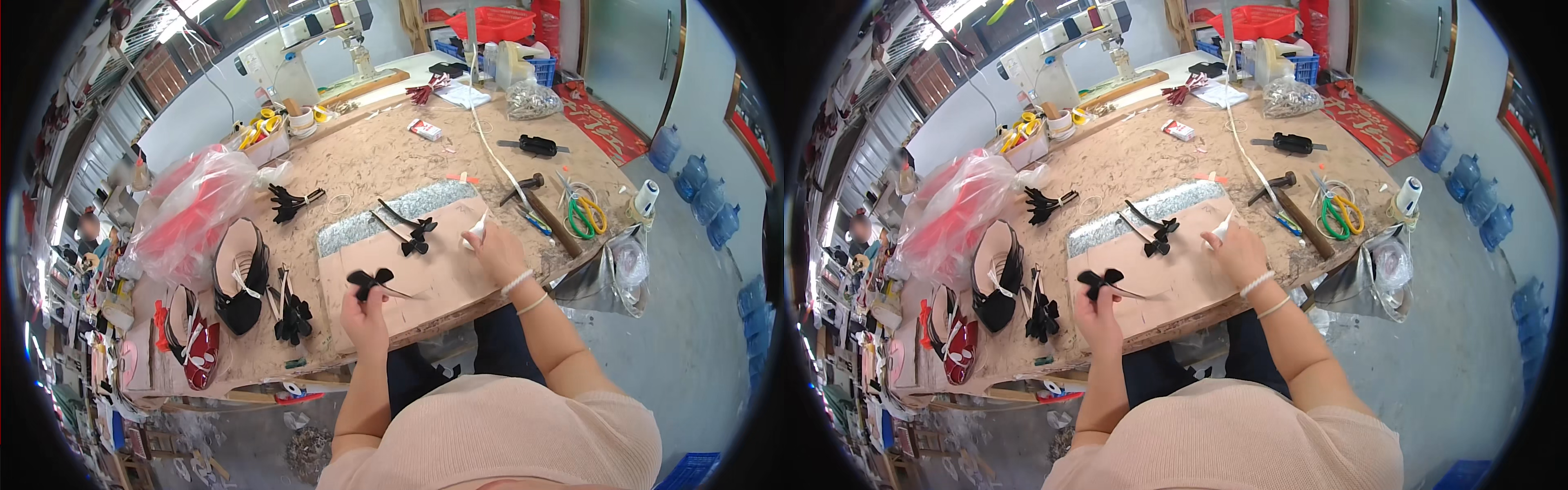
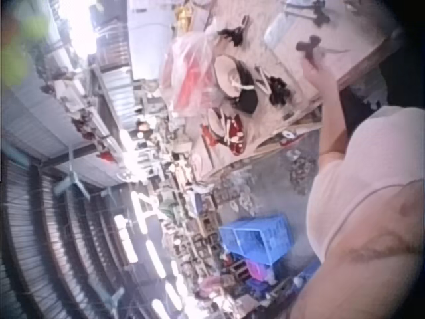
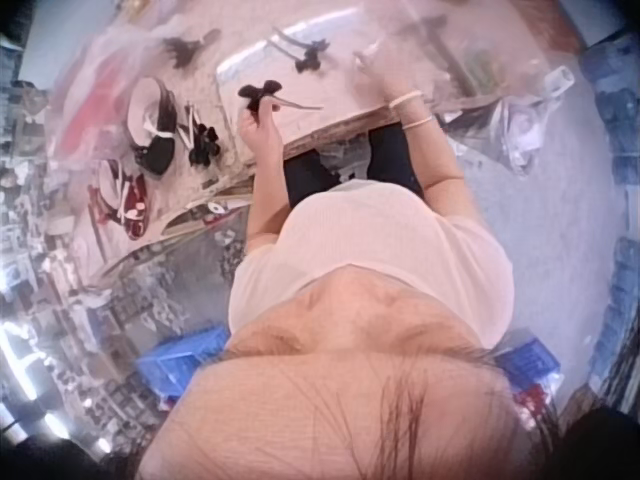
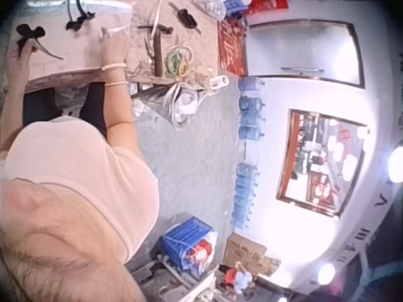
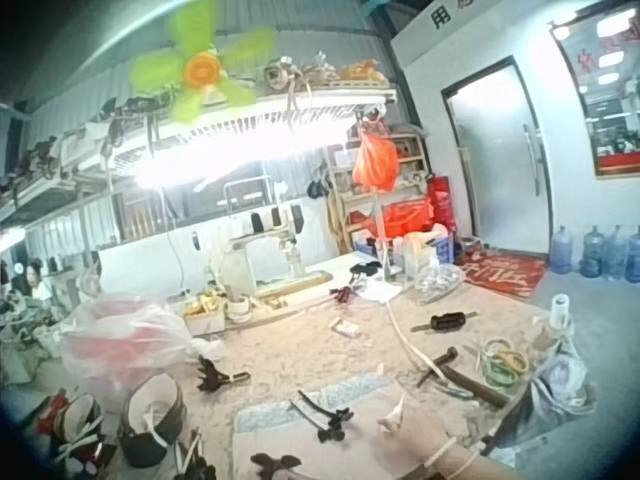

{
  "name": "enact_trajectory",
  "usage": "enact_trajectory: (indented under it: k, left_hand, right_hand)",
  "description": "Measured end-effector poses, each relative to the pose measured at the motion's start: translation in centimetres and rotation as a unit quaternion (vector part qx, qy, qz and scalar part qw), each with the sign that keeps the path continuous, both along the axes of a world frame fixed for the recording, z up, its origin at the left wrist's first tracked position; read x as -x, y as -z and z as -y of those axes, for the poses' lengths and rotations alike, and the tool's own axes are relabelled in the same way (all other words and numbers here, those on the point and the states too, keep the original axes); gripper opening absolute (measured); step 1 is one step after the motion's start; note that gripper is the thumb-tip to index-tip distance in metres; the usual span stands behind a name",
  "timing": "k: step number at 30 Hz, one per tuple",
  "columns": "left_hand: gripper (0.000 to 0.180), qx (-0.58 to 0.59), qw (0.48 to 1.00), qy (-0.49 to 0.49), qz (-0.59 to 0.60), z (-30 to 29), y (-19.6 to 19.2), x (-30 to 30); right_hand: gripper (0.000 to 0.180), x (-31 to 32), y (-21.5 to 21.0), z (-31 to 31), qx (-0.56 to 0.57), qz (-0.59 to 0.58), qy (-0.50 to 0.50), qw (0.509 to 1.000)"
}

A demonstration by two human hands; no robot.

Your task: The person applies glue from a tube onto black fabric bows and straps, then presses and attaches the pieces together by hand to assemble decorative shoe straps.

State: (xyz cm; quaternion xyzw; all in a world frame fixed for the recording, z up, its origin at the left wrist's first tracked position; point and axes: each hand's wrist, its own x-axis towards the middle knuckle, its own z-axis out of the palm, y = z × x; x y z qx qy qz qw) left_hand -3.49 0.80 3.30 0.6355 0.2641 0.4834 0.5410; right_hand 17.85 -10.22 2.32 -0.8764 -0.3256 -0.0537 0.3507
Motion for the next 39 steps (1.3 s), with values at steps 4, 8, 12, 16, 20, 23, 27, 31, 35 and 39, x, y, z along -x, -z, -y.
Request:
enact_trajectory:
  k: [4, 8, 12, 16, 20, 23, 27, 31, 35, 39]
  left_hand:
    - [0.012, 0.264, 0.931, 0.131, 0.213, -0.3, -0.3, -1.7]
    - [0.008, 0.304, 0.918, 0.179, 0.179, -0.5, 1.1, -1.3]
    - [0.011, 0.326, 0.914, 0.172, 0.170, -0.5, 1.0, -0.5]
    - [0.011, 0.355, 0.903, 0.179, 0.160, -0.3, 1.1, -0.5]
    - [0.011, 0.364, 0.898, 0.185, 0.165, 0.1, 1.1, -0.7]
    - [0.011, 0.358, 0.900, 0.187, 0.167, 0.2, 1.3, -0.8]
    - [0.010, 0.344, 0.908, 0.180, 0.159, 0.5, 1.2, -0.9]
    - [0.009, 0.347, 0.908, 0.178, 0.153, 0.5, 1.2, -0.7]
    - [0.011, 0.339, 0.911, 0.177, 0.153, 0.5, 1.5, -0.7]
    - [0.011, 0.334, 0.916, 0.174, 0.138, 0.4, 1.7, -0.7]
  right_hand:
    - [0.038, -0.8, -0.4, -1.5, 0.060, 0.009, -0.011, 0.998]
    - [0.035, -2.7, 1.6, -2.2, 0.070, -0.001, -0.063, 0.996]
    - [0.013, -1.1, 0.6, -0.5, -0.097, -0.193, -0.170, 0.961]
    - [0.010, 4.0, -1.8, 2.0, -0.254, -0.284, -0.277, 0.882]
    - [0.020, 6.1, -3.9, 2.3, -0.212, -0.052, -0.336, 0.916]
    - [0.022, 6.0, -3.5, 2.5, -0.208, 0.019, -0.333, 0.919]
    - [0.023, 6.1, -3.2, 2.6, -0.196, 0.045, -0.320, 0.926]
    - [0.024, 6.2, -3.4, 2.5, -0.184, 0.085, -0.321, 0.925]
    - [0.025, 6.1, -3.6, 2.3, -0.180, 0.116, -0.325, 0.921]
    - [0.024, 5.5, -3.8, 1.9, -0.170, 0.126, -0.342, 0.916]
